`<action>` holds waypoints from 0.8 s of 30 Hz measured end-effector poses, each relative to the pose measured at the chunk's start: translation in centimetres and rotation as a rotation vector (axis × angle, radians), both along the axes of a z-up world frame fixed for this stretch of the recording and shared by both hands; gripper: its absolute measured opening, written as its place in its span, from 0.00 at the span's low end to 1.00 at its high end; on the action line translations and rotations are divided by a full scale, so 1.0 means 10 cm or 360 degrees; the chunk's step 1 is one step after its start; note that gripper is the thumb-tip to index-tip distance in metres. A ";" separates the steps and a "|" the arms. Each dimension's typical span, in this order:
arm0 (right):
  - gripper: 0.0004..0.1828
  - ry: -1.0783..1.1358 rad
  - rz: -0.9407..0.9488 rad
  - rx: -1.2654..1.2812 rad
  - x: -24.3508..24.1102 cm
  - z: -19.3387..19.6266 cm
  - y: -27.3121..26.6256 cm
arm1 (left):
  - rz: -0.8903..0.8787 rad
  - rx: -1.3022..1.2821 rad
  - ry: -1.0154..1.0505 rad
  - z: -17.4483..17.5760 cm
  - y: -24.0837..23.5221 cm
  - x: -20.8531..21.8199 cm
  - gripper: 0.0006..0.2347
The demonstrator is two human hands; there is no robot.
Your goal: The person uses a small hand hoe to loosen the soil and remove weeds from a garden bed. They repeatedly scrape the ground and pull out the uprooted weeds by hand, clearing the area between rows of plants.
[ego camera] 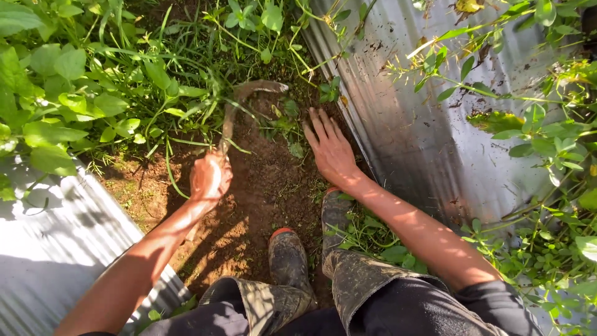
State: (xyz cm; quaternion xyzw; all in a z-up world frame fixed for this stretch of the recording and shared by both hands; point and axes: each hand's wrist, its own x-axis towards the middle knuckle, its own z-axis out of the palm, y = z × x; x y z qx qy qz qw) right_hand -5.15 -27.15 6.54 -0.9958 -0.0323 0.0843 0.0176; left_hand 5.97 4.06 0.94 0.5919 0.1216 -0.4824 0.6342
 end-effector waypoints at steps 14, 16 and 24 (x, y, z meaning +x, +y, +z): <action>0.30 0.0351 0.0014 0.0372 -1.04 -0.56 0.42 | -0.0636 0.1334 -0.0905 -0.75 -0.03 -0.05 0.20; 0.30 0.0310 0.0114 0.0426 -1.13 -0.65 0.53 | -0.0148 0.0609 -0.0310 -0.92 0.03 -0.24 0.20; 0.16 -0.0158 0.0319 0.0610 -1.23 -0.90 0.37 | 0.0969 -0.1446 0.0907 -1.26 0.26 -0.66 0.18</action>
